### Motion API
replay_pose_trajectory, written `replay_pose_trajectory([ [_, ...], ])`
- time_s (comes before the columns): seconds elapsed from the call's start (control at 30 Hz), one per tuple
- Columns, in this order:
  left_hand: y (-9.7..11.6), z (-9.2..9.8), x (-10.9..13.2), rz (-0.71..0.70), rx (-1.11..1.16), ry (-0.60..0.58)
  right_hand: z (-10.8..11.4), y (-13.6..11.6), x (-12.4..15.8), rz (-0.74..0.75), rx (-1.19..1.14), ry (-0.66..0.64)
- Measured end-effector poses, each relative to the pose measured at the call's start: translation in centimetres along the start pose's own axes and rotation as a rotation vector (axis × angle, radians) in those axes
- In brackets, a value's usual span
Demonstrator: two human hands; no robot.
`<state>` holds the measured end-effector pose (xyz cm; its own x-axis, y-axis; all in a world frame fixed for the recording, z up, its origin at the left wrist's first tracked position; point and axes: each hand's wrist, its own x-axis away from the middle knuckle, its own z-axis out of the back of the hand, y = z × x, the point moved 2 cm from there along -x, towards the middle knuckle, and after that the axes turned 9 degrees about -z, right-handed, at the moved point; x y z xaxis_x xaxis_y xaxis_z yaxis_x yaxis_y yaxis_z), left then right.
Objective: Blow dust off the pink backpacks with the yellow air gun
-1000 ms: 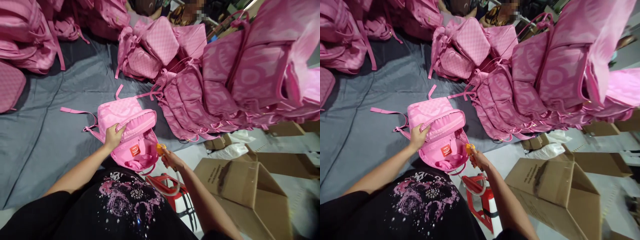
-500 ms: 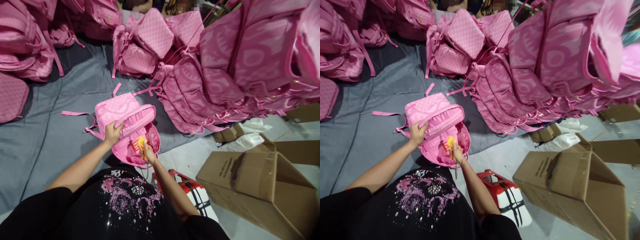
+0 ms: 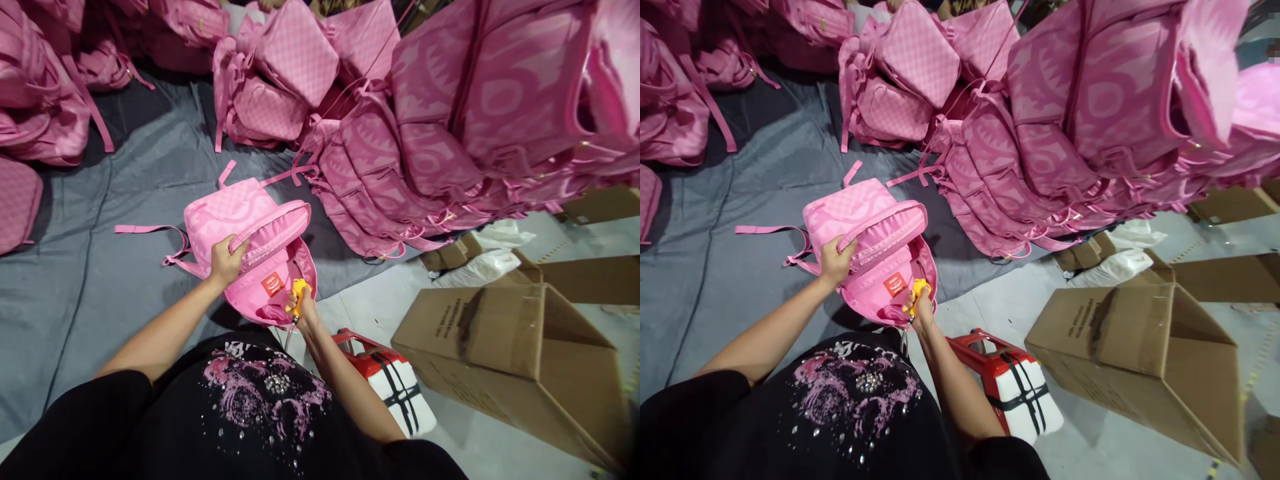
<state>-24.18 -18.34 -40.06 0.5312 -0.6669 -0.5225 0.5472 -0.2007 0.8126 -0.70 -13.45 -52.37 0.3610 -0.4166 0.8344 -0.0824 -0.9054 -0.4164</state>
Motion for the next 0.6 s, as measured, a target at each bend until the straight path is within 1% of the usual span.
replay_pose_trajectory([
  [0.07,0.0,-0.1,-0.3,-0.026,-0.008,-0.012,-0.6,0.4,-0.4,-0.073,0.001,-0.053],
  [0.17,0.1,0.1,-1.1,-0.087,-0.031,-0.034,-1.1,1.4,-0.6,-0.277,0.076,-0.211],
  [0.2,0.1,0.1,-1.5,-0.119,-0.041,-0.044,-1.1,1.6,-0.5,-0.311,0.081,-0.255],
  [0.3,0.4,0.1,-2.7,-0.238,-0.062,-0.078,-1.0,1.9,-0.3,-0.303,0.048,-0.315],
  [0.4,0.8,-0.4,-3.6,-0.353,-0.064,-0.148,-1.0,2.0,-0.3,-0.306,0.084,-0.298],
  [0.47,1.0,-1.1,-4.0,-0.403,-0.068,-0.228,-1.0,1.8,-0.4,-0.281,0.092,-0.271],
  [0.6,1.0,-2.6,-4.7,-0.431,-0.101,-0.408,-0.5,1.0,-0.5,-0.177,-0.034,-0.218],
])
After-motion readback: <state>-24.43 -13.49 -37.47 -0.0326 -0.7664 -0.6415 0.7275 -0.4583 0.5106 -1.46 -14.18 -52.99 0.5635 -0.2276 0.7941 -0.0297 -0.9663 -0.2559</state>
